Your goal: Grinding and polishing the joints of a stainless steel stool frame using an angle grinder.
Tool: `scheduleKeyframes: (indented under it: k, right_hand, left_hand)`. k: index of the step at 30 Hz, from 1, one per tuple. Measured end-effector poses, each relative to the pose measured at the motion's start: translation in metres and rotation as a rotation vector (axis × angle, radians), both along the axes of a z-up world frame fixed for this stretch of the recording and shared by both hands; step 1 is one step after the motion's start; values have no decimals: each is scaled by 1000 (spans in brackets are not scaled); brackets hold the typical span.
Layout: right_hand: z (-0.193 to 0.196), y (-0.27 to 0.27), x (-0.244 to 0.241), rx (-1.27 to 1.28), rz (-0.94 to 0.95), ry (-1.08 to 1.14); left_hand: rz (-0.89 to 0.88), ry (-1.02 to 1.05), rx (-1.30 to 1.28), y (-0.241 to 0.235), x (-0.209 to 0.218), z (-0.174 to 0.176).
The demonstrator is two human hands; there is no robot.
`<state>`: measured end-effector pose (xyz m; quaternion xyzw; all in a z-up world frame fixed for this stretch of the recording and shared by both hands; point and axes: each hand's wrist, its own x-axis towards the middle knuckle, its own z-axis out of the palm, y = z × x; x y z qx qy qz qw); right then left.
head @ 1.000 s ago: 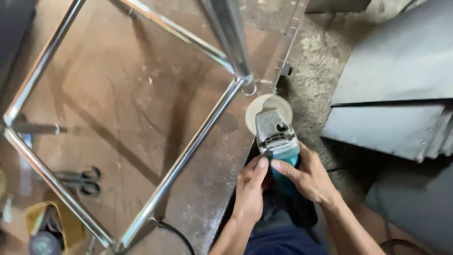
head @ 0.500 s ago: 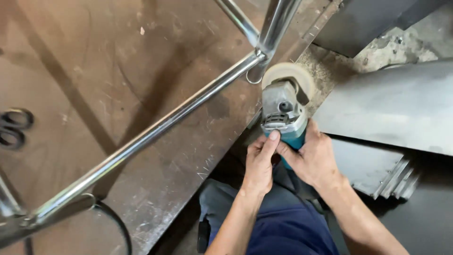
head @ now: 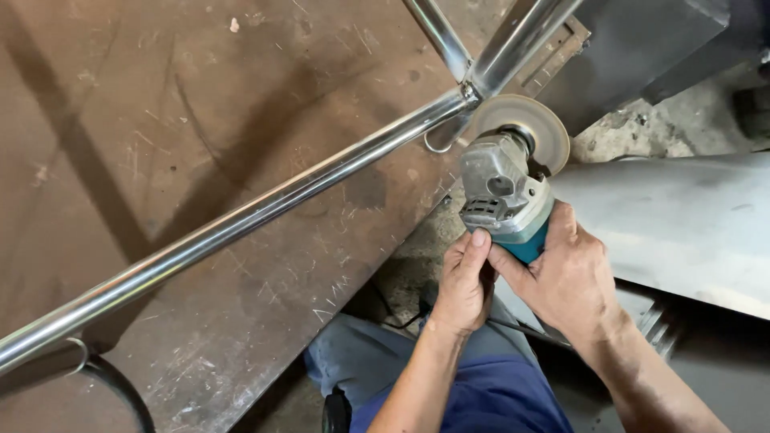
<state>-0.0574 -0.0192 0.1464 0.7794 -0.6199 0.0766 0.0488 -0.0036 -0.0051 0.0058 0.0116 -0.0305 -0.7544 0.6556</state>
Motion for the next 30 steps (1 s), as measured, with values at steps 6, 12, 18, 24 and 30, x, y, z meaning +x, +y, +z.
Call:
scheduleKeyframes:
  k: [6, 12, 18, 24, 30]
  right_hand:
    - [9, -2, 6, 2, 5, 107]
    - [17, -1, 8, 38, -9, 197]
    - [22, -2, 12, 53, 11, 178]
    - [23, 2, 12, 81, -9, 170]
    - [17, 26, 5, 47, 15, -146]
  left_hand:
    - [17, 146, -92, -1, -14, -9]
    - [-34, 231, -76, -1, -22, -9]
    - [42, 317, -220, 0, -39, -26]
    - [15, 303, -169, 2, -43, -22]
    - [148, -203, -206, 31, -60, -12]
